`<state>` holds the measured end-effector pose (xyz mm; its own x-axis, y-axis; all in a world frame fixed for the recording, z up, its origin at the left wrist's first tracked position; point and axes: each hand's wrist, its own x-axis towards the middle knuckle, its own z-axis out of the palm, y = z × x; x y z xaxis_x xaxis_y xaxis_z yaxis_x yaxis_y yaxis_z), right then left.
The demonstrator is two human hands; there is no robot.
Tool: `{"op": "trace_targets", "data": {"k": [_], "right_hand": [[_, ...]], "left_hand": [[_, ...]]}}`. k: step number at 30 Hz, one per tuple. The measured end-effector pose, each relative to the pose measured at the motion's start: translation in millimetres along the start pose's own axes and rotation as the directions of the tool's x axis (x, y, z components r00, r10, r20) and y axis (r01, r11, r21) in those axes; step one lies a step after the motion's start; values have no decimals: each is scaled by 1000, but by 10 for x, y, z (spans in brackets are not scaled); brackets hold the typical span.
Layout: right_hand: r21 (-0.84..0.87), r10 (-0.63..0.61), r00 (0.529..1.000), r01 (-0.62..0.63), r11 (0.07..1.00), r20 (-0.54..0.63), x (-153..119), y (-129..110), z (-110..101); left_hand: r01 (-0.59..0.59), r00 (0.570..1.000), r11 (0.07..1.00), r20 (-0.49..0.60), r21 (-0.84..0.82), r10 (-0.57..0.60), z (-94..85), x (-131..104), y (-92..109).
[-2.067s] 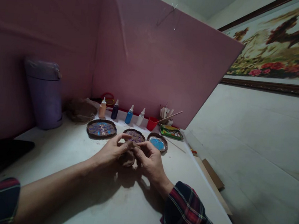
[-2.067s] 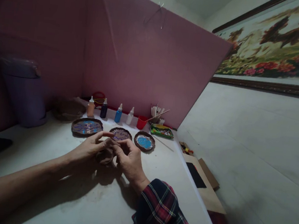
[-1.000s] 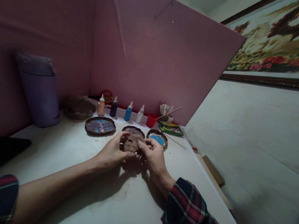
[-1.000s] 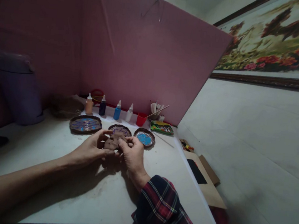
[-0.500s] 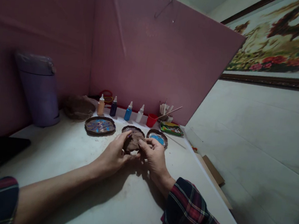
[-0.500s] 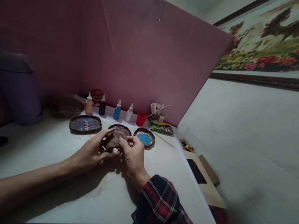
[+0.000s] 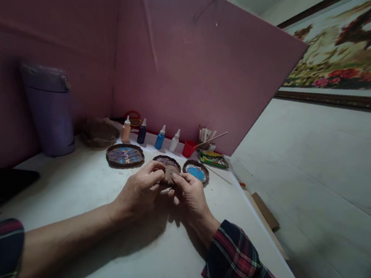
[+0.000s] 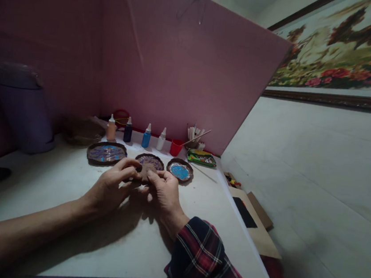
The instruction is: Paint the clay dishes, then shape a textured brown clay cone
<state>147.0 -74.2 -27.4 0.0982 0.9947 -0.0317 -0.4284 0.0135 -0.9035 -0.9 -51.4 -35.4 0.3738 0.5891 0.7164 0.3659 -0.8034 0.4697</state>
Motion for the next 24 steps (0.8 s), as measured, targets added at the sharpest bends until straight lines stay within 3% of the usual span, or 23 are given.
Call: {"op": "trace_targets", "data": {"k": [6, 15, 20, 24], "right_hand": [[-38, -55, 998, 55, 998, 8, 11, -6, -18], [-114, -27, 998, 34, 993, 64, -28, -13, 1], [-64, -62, 996, 66, 996, 60, -31, -2, 20], [-49, -108, 994, 109, 993, 20, -17, -11, 2]], "left_hand": [[-3, 1000, 995, -6, 97, 3, -15, -18, 12], [-22, 998, 936, -46, 352, 41, -25, -32, 68], [46, 998, 963, -63, 264, -31, -25, -31, 108], [136, 986, 990, -99, 32, -132, -39, 8, 101]]}}
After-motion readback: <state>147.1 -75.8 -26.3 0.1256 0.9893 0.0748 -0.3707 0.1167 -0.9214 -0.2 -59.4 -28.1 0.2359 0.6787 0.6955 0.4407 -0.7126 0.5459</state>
